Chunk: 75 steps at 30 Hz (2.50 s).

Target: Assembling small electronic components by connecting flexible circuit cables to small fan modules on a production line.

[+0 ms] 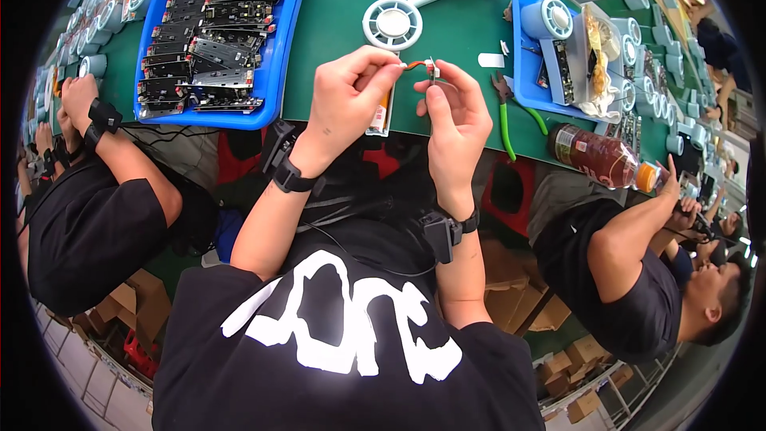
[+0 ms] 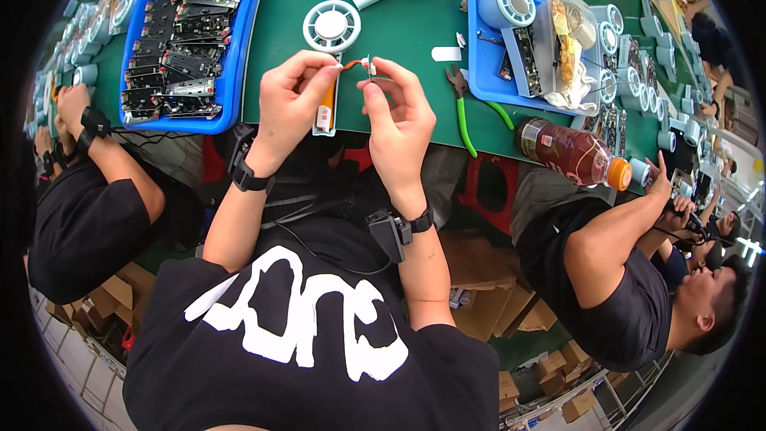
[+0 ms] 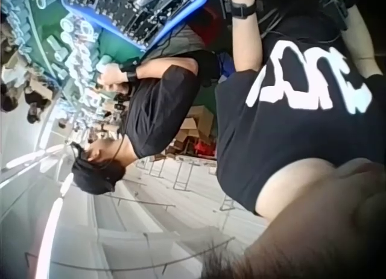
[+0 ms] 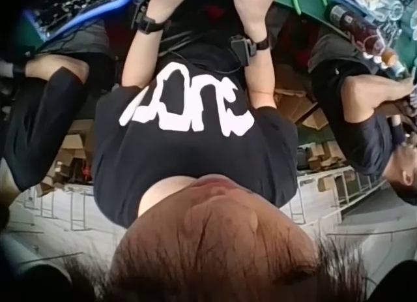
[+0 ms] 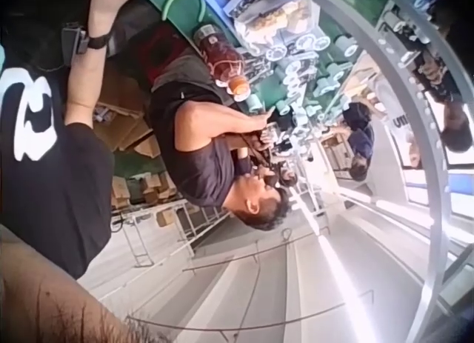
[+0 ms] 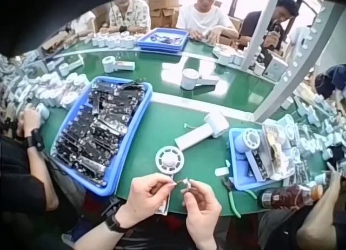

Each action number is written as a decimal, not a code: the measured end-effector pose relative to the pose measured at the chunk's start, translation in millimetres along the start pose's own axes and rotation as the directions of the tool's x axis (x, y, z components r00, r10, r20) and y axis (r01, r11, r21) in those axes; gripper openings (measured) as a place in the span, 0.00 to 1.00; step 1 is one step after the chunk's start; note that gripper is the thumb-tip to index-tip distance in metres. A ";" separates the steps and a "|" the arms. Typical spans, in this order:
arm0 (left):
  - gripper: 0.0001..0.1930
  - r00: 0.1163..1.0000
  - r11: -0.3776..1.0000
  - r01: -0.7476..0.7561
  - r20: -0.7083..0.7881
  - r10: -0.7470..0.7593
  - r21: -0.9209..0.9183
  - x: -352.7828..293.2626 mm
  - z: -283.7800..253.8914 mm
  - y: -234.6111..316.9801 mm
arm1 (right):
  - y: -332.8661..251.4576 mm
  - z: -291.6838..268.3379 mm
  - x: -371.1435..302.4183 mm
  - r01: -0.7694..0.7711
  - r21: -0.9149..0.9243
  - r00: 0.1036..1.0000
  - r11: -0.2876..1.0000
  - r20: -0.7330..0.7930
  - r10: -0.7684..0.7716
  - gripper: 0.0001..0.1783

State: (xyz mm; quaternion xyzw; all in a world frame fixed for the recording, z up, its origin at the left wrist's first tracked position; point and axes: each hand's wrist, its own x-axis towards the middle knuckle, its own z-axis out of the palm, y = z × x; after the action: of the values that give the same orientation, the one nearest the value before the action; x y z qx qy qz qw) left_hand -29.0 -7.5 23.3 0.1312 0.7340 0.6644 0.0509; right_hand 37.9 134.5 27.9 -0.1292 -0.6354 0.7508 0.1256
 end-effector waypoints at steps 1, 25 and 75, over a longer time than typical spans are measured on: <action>0.04 1.000 1.000 0.002 -0.002 -0.002 0.002 -0.7 -0.2 0.5 | 2.2 1.0 -0.4 -0.002 0.001 1.000 1.000 0.003 0.002 0.17; 0.06 0.887 0.862 -0.441 -0.024 0.461 0.251 -0.6 -1.7 -11.1 | 12.5 6.7 -10.9 0.188 -0.220 0.981 0.957 0.006 -0.192 0.16; 0.11 0.873 0.856 -0.485 0.155 0.463 0.176 3.9 -13.9 -11.5 | -38.1 -33.3 40.5 0.233 -0.364 0.857 0.902 0.514 -0.014 0.14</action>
State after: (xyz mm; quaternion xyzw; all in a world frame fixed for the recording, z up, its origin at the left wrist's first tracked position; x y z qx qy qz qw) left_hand -37.7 -20.8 13.8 0.3480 0.7410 0.5674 -0.0893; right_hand 12.8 185.6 58.8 0.0879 -0.7975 0.5964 -0.0244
